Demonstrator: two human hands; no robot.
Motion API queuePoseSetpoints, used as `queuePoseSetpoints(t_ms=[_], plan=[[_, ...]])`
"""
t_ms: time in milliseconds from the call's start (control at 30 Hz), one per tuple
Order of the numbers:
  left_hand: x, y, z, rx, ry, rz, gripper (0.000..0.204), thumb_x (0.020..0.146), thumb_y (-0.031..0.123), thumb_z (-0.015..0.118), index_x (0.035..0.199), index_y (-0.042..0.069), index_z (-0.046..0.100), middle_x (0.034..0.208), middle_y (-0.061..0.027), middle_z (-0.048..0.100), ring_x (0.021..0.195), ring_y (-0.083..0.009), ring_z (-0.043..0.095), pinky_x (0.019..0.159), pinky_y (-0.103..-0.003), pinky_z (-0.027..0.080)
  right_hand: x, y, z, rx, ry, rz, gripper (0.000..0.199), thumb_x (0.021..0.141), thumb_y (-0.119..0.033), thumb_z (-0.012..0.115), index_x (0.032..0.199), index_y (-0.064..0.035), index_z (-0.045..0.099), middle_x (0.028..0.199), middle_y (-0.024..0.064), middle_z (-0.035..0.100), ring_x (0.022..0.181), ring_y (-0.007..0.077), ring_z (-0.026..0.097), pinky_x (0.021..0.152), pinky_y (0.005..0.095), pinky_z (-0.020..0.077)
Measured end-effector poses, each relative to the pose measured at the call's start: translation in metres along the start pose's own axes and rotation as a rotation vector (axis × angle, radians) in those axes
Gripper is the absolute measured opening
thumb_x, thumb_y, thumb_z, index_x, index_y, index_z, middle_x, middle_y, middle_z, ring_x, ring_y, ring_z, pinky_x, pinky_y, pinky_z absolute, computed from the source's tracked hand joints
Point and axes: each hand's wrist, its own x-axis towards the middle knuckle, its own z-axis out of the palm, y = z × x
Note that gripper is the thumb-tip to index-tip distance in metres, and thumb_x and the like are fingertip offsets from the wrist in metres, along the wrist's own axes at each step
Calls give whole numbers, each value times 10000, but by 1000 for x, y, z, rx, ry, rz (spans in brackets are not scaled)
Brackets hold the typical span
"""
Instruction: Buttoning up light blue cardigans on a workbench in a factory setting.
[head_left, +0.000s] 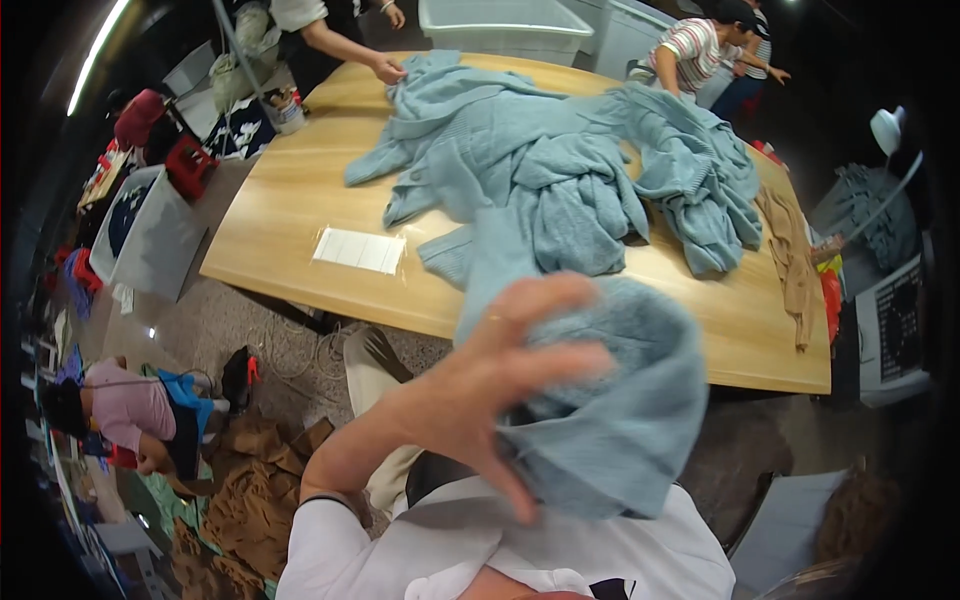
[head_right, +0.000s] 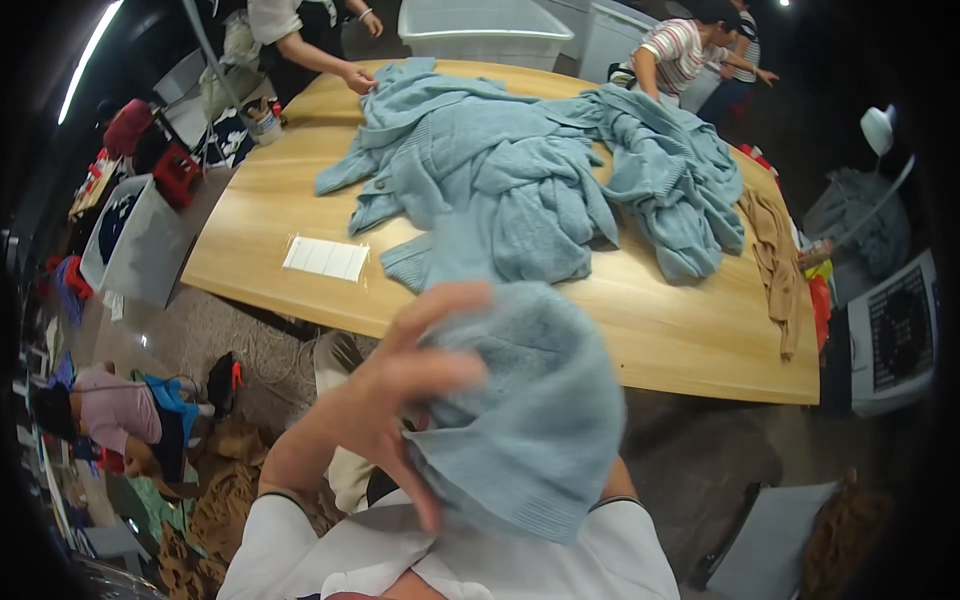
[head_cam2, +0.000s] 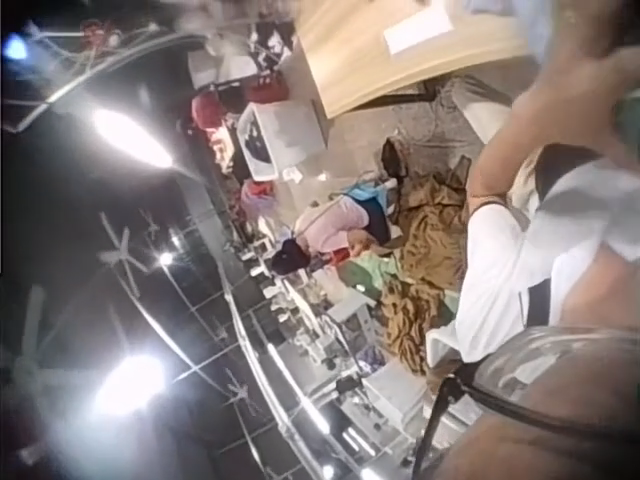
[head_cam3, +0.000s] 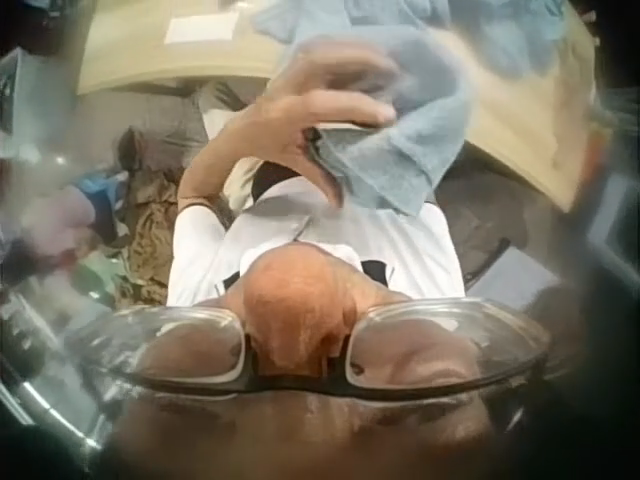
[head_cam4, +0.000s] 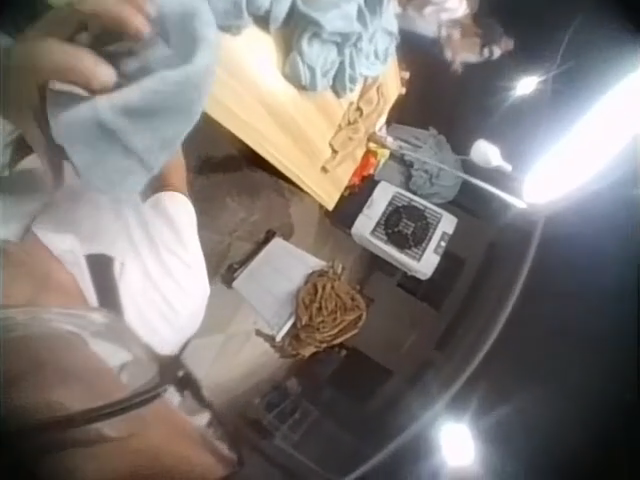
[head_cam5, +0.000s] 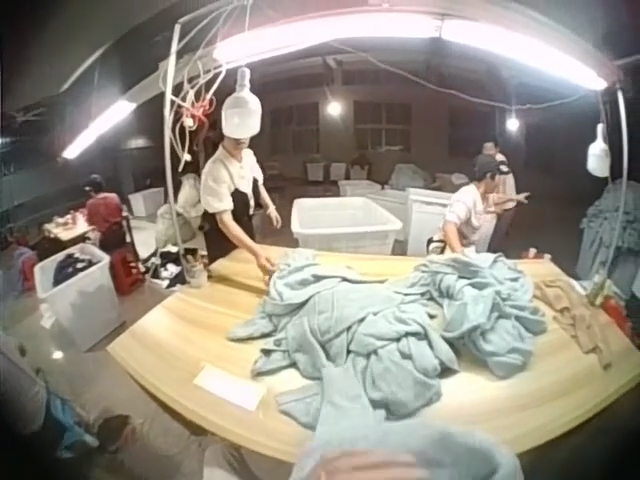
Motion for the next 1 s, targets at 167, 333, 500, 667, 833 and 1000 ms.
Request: queuePoseSetpoints(t_ms=[167, 333, 500, 667, 833, 1000], plan=[[-102, -47, 58, -439, -153, -638, 1376, 536, 330, 1034, 1641, 2, 282, 1685, -201, 315, 1564, -350, 292, 1291, -431, 230, -27, -1, -5, 207, -142, 4, 978, 778, -389, 926, 1577, -56, 471, 1615, 237, 427, 1520, 337, 378, 1243, 464, 307], [-143, -52, 95, -750, 121, -875, 989, 780, 148, 906, 1611, 31, 382, 1618, -153, 445, 1496, -292, 424, 1249, -449, 339, -11, -3, -24, 401, -344, 17, 955, 787, -364, 929, 1573, -60, 479, 1599, 217, 462, 1507, 293, 417, 1235, 443, 326], [-147, -35, 44, -1005, 470, -1025, 924, 789, 131, 842, 1584, 16, 386, 1495, -137, 546, 1386, -278, 534, 1169, -416, 438, 8, -31, -45, 700, -585, 637, 965, 676, -239, 1000, 1503, -48, 541, 1571, 192, 503, 1496, 301, 432, 1228, 416, 352], [-104, -36, 53, -983, 652, -1181, 825, 851, 133, 783, 1567, 9, 392, 1466, -147, 568, 1319, -299, 598, 1124, -427, 499, -45, -41, 61, 716, -593, 381, 1006, 662, -320, 1002, 1497, -11, 534, 1538, 168, 550, 1458, 302, 481, 1220, 411, 368], [-119, -64, 29, -733, 343, -1133, 879, 910, 316, 825, 1581, -35, 378, 1528, -157, 533, 1385, -259, 532, 1166, -394, 431, -27, -53, 86, 553, -364, 207, 690, 899, -323, 819, 1470, -23, 575, 1530, 173, 563, 1419, 320, 517, 1220, 413, 370], [-169, -83, -16, -560, -32, -1091, 762, 978, 392, 703, 1545, -51, 451, 1484, -162, 587, 1349, -255, 567, 1151, -376, 440, 60, -23, 21, 694, -983, 172, 834, 786, -270, 886, 1505, -29, 538, 1536, 182, 554, 1439, 326, 497, 1246, 418, 342]])
